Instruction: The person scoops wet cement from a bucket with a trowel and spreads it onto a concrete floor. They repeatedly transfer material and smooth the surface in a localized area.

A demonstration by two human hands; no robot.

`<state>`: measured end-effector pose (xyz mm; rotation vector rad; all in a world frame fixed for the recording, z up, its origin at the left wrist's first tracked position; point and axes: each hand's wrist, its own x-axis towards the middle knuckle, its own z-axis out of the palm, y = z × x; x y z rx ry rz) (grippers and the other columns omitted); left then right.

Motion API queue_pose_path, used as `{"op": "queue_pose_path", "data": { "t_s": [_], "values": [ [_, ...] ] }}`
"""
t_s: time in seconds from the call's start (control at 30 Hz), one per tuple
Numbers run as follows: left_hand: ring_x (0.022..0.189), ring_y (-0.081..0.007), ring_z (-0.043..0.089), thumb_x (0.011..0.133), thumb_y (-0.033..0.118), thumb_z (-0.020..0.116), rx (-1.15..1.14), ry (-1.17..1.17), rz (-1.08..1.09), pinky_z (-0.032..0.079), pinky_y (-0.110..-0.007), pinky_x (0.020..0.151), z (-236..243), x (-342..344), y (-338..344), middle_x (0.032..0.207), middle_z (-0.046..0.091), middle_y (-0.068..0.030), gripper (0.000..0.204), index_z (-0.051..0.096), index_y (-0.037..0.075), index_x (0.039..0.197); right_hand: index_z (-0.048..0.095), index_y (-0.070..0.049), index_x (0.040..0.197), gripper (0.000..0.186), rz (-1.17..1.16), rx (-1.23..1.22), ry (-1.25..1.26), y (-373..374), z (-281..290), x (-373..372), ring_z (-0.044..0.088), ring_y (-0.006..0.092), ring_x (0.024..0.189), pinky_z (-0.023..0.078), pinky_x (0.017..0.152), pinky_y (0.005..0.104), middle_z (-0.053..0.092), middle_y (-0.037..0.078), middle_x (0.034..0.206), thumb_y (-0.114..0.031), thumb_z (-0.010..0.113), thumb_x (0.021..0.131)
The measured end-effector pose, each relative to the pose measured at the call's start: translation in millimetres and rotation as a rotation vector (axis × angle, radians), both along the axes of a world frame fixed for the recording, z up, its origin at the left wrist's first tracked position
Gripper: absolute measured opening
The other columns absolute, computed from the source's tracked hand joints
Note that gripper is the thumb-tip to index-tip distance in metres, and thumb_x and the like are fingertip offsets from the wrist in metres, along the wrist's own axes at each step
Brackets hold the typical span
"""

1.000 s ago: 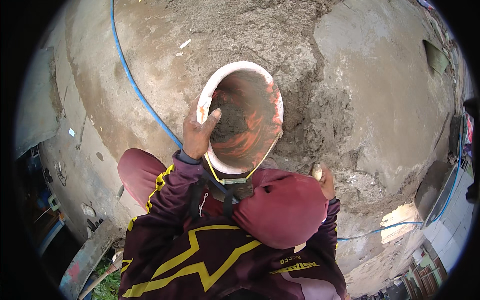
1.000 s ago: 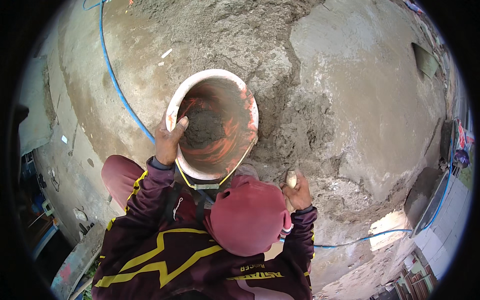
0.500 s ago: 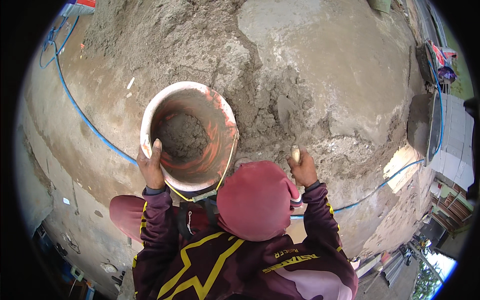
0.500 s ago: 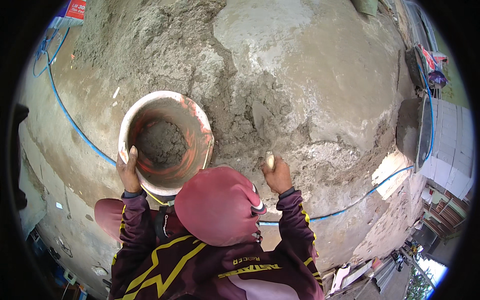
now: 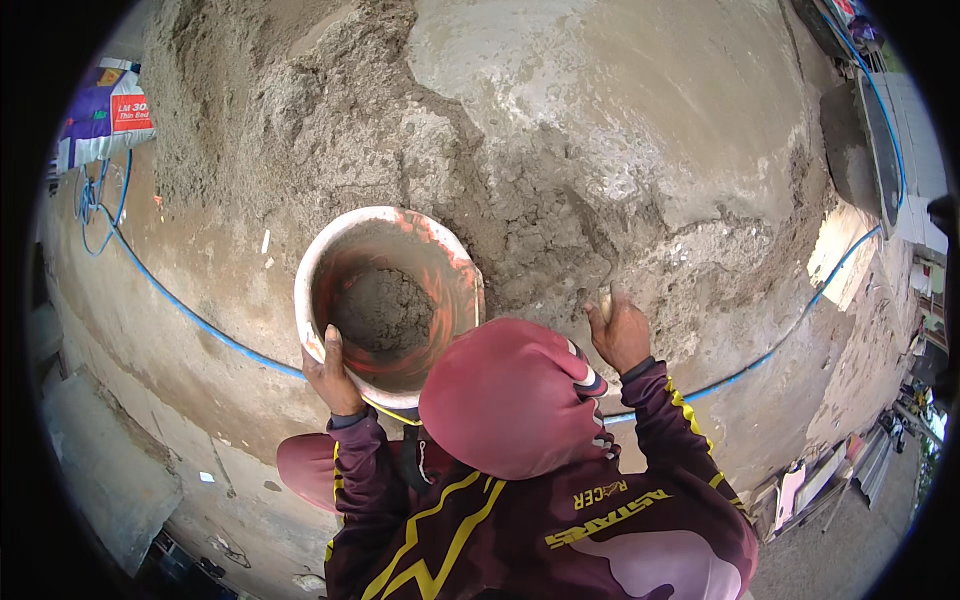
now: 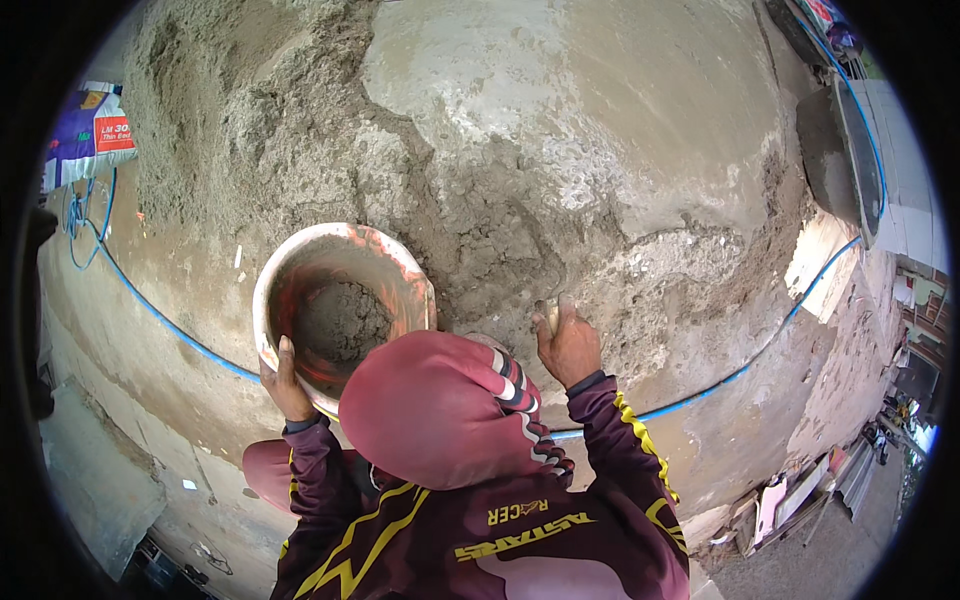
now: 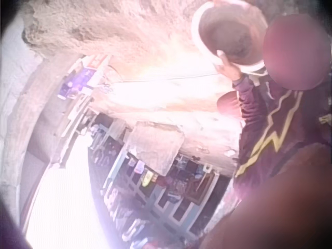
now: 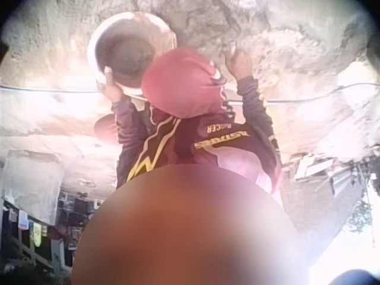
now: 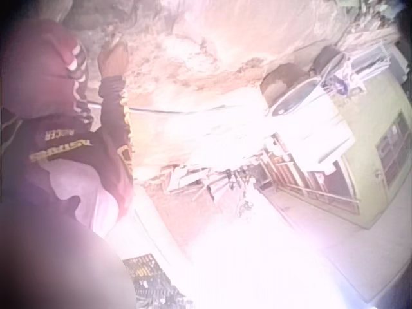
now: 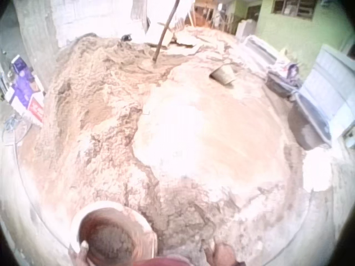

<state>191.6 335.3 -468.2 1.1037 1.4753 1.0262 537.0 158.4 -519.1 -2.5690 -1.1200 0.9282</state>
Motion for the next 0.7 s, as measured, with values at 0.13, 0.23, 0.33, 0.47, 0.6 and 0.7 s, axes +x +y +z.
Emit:
{"op": "queue_pose_path", "data": {
  "t_s": [0.13,0.23,0.33,0.47,0.6,0.7],
  "values": [
    [0.113,-0.0204,0.053,0.096,0.017,0.060,-0.005,0.002,-0.026,0.039,-0.032,0.099,1.0,7.3,1.2,0.128,0.056,-0.0150,0.046,0.048,-0.008,0.132,0.054,0.003,0.113,0.041,0.225,-0.064,0.048,18.0,-23.4,-7.4,0.065,0.0442,0.081,0.052,0.072,0.0476,0.066,0.026,0.085,-0.030,0.062,0.088],
    [0.113,-0.0205,0.053,0.096,0.018,0.060,0.015,0.062,-0.056,0.039,-0.032,0.099,4.3,4.4,1.1,0.127,0.056,-0.0149,0.047,0.048,-0.008,0.132,0.055,0.003,0.113,0.042,0.042,-0.115,0.268,2.3,-21.9,12.5,0.065,0.0368,0.062,0.054,0.064,0.0428,0.065,0.020,0.073,-0.032,0.062,0.090],
    [0.112,-0.0204,0.053,0.096,0.019,0.060,-0.002,0.078,-0.024,0.039,-0.033,0.099,3.9,0.8,-0.2,0.125,0.056,-0.0145,0.047,0.048,-0.008,0.132,0.053,0.004,0.112,0.041,-0.342,-0.082,0.496,-51.9,14.6,29.0,0.060,0.0252,0.050,0.053,0.053,0.0385,0.059,0.013,0.062,-0.028,0.066,0.090],
    [0.112,-0.0195,0.053,0.096,0.015,0.060,0.017,0.073,-0.011,0.038,-0.032,0.100,-0.6,-2.7,-0.1,0.126,0.056,-0.0139,0.045,0.048,-0.008,0.132,0.051,0.001,0.109,0.030,-0.714,-0.057,0.640,-58.5,7.6,9.8,0.055,0.0190,0.045,0.048,0.040,0.0347,0.053,0.006,0.059,-0.015,0.065,0.088],
    [0.111,-0.0185,0.053,0.095,0.011,0.060,-0.003,0.050,-0.010,0.039,-0.031,0.099,-2.7,-4.0,-0.3,0.126,0.057,-0.0130,0.042,0.048,-0.008,0.131,0.048,-0.001,0.100,0.022,-0.735,0.056,0.909,34.3,-67.6,-11.2,0.054,0.0178,0.045,0.047,0.036,0.0345,0.053,0.007,0.062,-0.005,0.064,0.085],
    [0.106,-0.0168,0.055,0.095,0.010,0.060,-0.006,0.052,0.017,0.042,-0.030,0.095,-4.8,-0.4,1.7,0.120,0.059,-0.0113,0.038,0.051,-0.008,0.127,0.049,-0.002,0.096,0.020,-0.662,0.237,1.019,82.6,-92.5,2.3,0.054,0.0169,0.045,0.047,0.037,0.0334,0.054,0.006,0.064,-0.005,0.065,0.084]
  ]
}}
